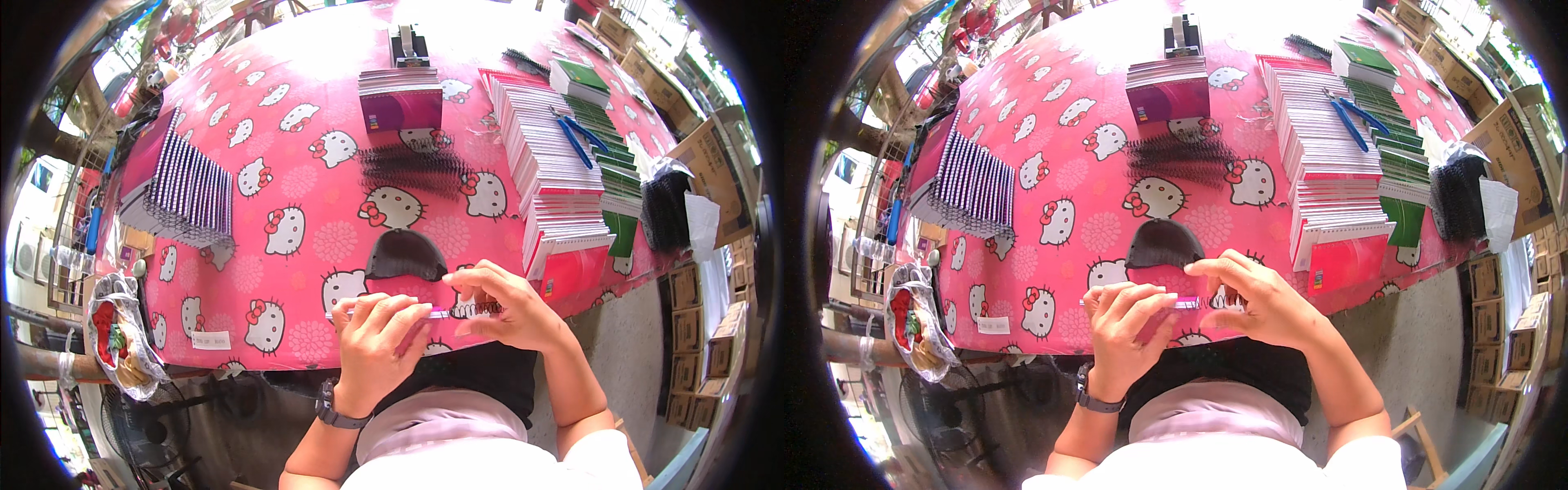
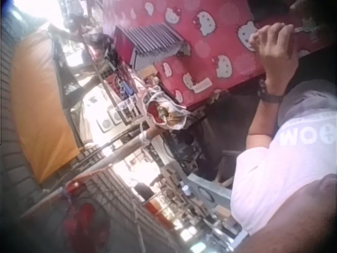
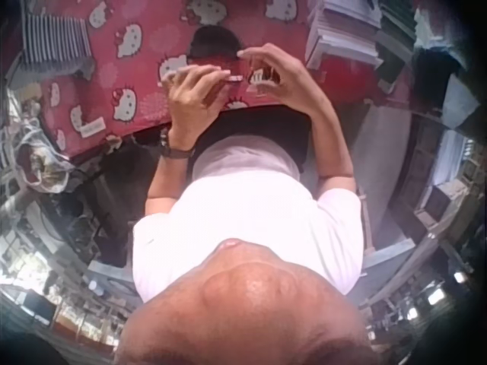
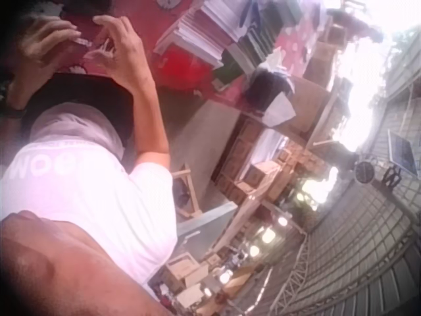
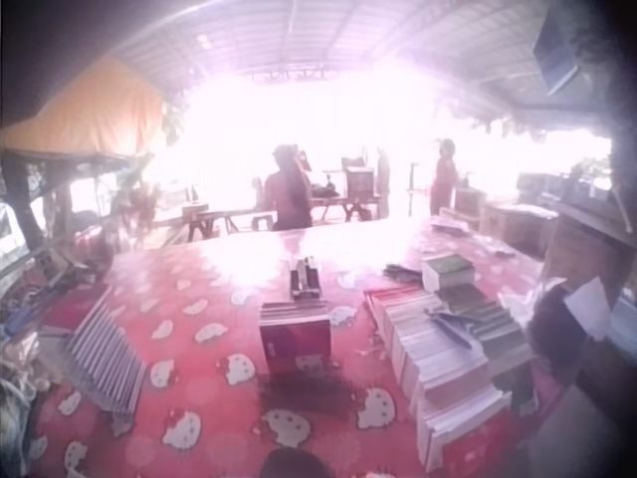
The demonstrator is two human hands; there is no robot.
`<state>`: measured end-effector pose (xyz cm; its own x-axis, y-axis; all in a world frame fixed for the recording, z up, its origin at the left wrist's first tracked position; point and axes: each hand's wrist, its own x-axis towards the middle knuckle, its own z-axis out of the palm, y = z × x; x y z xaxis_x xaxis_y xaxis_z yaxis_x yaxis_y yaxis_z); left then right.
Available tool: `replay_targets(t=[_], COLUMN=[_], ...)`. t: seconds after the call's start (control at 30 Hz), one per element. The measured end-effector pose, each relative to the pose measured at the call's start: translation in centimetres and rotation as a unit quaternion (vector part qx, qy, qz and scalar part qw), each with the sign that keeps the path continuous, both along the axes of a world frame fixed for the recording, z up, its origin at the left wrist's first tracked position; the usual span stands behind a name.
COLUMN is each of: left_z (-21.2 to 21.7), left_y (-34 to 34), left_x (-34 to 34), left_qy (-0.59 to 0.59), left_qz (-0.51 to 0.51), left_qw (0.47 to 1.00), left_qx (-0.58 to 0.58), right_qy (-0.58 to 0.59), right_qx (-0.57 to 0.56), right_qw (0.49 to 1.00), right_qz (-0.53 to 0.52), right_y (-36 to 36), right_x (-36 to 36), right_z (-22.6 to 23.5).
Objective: The person inserts spiral bindings into small notebooks and stacks them on a table. They repeatedly pick up a notebook, align the binding, and place the finished item into a growing pile.
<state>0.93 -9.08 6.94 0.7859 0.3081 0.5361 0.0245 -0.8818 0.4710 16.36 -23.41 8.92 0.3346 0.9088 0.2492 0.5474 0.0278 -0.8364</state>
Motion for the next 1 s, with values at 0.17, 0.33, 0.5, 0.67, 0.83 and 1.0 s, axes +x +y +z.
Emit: replay_targets(t=[0.17,0.33,0.5,0.67,0.83,1.0], left_z=[-0.8,-1.0,0.0,-0.3,-0.3,-0.1], left_y=[-0.8,-0.8,-0.5,-0.6,-0.6,-0.5], left_x=[0.5,0.4,0.1,0.0,-0.2,-0.4], left_qy=[0.013,0.005,0.051,0.050,0.056,0.072], left_qz=[0.007,-0.010,-0.039,-0.039,-0.039,-0.052], left_qw=[1.000,1.000,0.998,0.998,0.997,0.996], left_qx=[-0.005,0.009,-0.008,-0.030,-0.026,-0.032], right_qy=[0.059,0.162,-0.172,-0.249,-0.210,-0.296], right_qx=[-0.045,-0.132,-0.041,-0.049,-0.064,-0.061], right_qw=[0.997,0.976,0.984,0.967,0.975,0.951], right_qz=[0.023,0.057,-0.003,0.030,0.044,0.068], right_y=[-0.3,0.1,2.6,4.7,3.7,4.6], right_x=[-0.5,-0.4,2.7,4.0,2.6,2.3], right_z=[-0.6,0.4,-0.6,-4.5,-2.6,-1.7])
